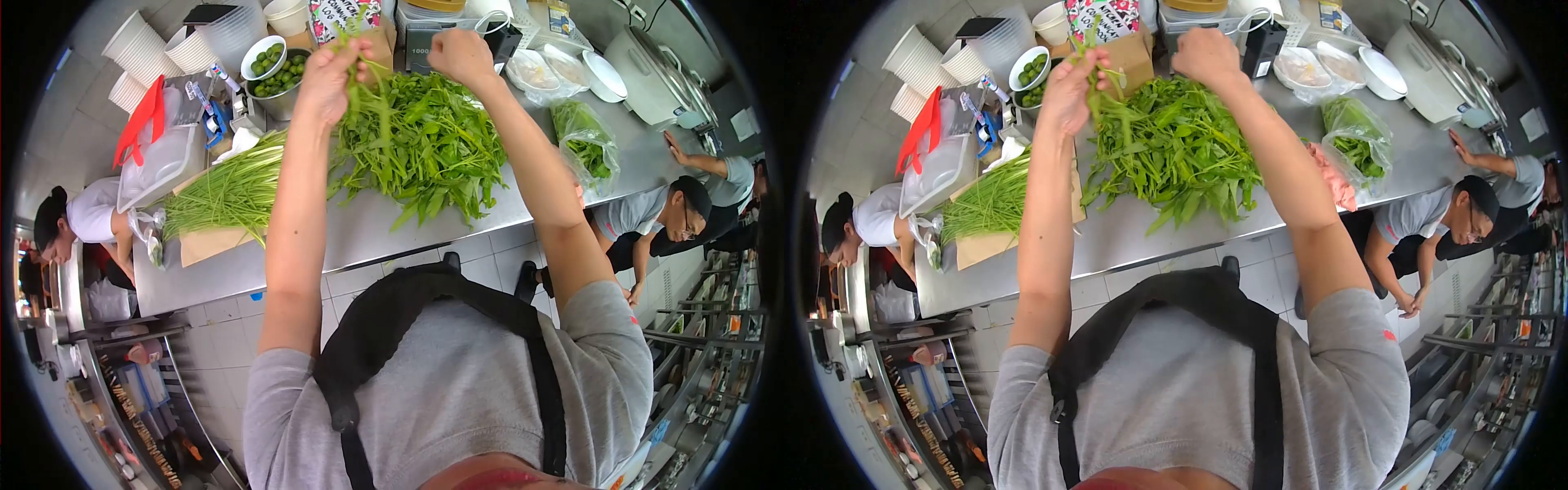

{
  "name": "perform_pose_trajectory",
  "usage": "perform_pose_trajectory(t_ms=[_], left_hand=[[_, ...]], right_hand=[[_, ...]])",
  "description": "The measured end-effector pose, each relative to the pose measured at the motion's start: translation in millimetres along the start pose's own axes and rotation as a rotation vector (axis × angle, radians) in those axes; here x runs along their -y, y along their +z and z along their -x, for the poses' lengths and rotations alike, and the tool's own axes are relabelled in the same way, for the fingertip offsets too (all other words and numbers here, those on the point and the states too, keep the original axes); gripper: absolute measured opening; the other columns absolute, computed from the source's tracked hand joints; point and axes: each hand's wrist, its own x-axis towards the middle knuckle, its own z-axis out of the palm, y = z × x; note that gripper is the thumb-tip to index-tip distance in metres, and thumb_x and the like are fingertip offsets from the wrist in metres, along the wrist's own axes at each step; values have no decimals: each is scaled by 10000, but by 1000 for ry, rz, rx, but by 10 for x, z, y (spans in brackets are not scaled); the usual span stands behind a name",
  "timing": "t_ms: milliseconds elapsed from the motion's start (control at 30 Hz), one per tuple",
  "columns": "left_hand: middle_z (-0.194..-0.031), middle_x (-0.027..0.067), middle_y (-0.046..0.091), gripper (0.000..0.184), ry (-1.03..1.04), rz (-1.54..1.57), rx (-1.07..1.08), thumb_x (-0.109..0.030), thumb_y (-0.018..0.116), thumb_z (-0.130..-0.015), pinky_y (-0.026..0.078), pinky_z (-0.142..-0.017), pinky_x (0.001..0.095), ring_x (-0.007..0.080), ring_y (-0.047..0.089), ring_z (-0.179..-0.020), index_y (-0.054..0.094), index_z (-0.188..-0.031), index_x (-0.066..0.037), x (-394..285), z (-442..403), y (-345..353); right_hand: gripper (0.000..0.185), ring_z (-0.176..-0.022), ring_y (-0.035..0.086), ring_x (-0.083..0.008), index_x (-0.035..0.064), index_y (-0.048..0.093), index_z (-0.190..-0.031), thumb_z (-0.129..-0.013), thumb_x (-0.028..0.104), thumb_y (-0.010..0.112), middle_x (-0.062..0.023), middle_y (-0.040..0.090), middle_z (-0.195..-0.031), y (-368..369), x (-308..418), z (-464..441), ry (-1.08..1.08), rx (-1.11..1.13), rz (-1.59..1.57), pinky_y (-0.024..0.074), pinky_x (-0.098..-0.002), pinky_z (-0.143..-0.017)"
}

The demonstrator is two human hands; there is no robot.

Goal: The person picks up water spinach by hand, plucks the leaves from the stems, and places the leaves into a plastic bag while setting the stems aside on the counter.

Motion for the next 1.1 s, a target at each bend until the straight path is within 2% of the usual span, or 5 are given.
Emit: perform_pose_trajectory(t_ms=[200,400,633,833,1100], left_hand=[[-699,9,530,168,27,10,-174,-144,554,-812,344,-461,158,43,430,-569,566,-882,9,-182,130,-216],[-668,-2,520,142,-111,-119,-215,-117,584,-783,321,-433,159,41,413,-539,578,-857,4,-90,235,-229],[-671,-13,543,178,-185,-133,-335,-165,623,-755,307,-426,166,42,419,-537,588,-863,-29,157,310,-242],[-697,-10,572,135,-250,-192,-384,-151,614,-746,302,-433,178,52,402,-569,612,-843,-57,298,272,-123],[-757,28,624,131,-231,-225,-374,-130,590,-759,313,-482,187,57,437,-570,611,-849,-37,532,214,-2]], right_hand=[[170,-840,575,-299,52,630,-802,-662,137,587,-125,616,-807,608,118,77,-237,145,119,478,-383,-696],[224,-846,595,-259,28,630,-832,-657,164,598,-151,617,-857,624,436,191,16,506,14,477,-349,-725],[253,-735,610,-210,46,644,-648,-650,299,640,-87,636,-739,700,220,-3,106,535,-371,484,-313,-682],[321,-868,588,-279,51,607,-915,-666,253,621,-139,601,-938,948,320,112,171,484,-87,480,-346,-727],[143,-613,597,-194,102,663,-667,-618,215,589,-49,617,-618,486,130,-46,59,229,-614,471,-282,-621]])
